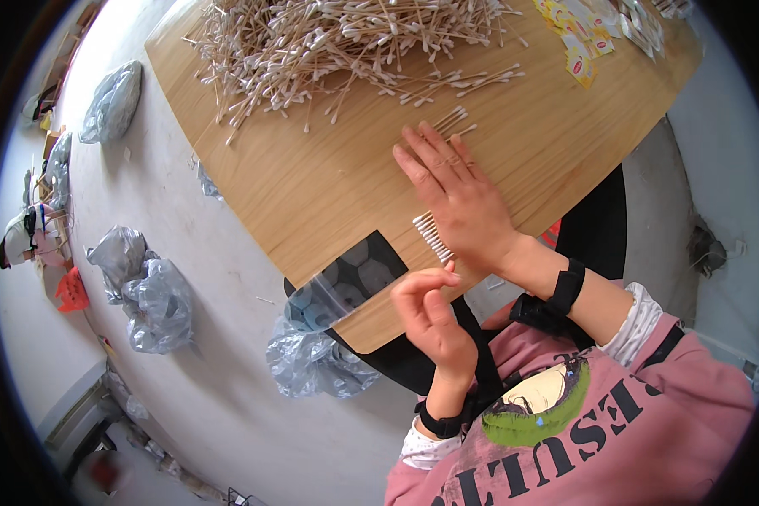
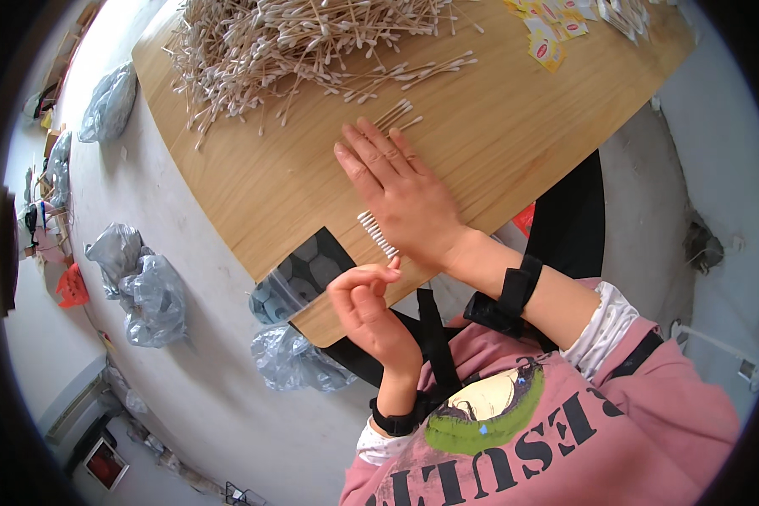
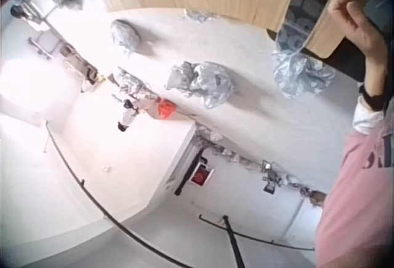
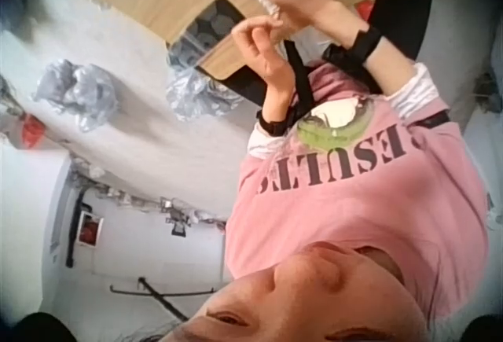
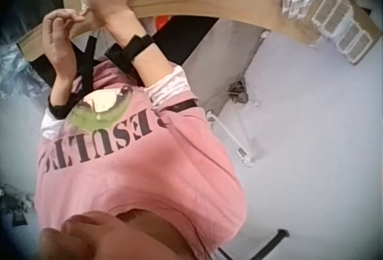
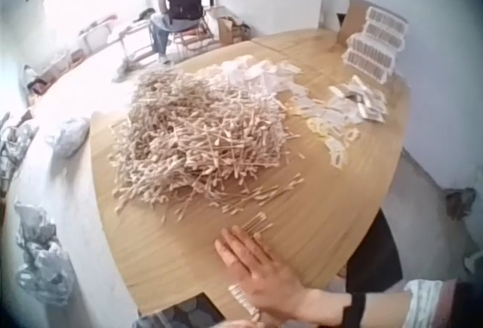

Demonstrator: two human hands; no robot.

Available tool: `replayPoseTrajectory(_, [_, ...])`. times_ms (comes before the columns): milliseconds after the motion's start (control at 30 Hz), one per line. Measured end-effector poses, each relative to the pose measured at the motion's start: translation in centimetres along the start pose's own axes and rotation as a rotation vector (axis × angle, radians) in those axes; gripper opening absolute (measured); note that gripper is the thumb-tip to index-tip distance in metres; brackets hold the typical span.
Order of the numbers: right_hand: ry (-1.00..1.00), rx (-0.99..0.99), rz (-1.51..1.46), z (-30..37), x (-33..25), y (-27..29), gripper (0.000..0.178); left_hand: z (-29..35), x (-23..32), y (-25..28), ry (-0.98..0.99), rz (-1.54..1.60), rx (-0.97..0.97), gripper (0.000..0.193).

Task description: Packaging several cotton swabs into small plastic bags and sealing them with yellow stickers.

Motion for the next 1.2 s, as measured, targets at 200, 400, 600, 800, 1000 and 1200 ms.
replayPoseTrajectory(200, [0.005,-0.008,-0.075,0.0,0.0,0.1,0.060,0.7,-0.7,-0.3,0.043,-0.050,-0.035,0.025])
replayPoseTrajectory(400, [0.024,-0.010,0.010,0.0,-0.2,0.3,0.060,0.5,-0.6,-0.3,0.068,-0.062,-0.040,0.027])
replayPoseTrajectory(600, [-0.009,0.033,-0.082,0.0,0.0,0.0,0.065,0.3,-0.7,-0.4,0.136,0.018,-0.018,0.019])
replayPoseTrajectory(800, [0.022,0.036,-0.001,-0.1,0.0,0.0,0.057,-0.3,-0.6,0.0,0.069,-0.096,-0.010,0.024])
replayPoseTrajectory(1000, [0.051,0.037,-0.047,-0.2,-0.3,0.2,0.058,-1.8,0.1,1.1,-0.074,0.105,0.285,0.041])
replayPoseTrajectory(1200, [0.022,0.048,-0.102,-1.3,-2.0,-0.7,0.056,-3.7,-0.4,0.0,-0.054,0.213,0.328,0.056])
Point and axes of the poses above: each hand's wrist, its own z-axis away from the middle knuckle, its own y-axis out of the back of the hand, x = y × z, the point moved 7 cm from there along -z, towards the middle knuckle, and after that the axes turned 8 degrees about x, right-handed, at the moved point
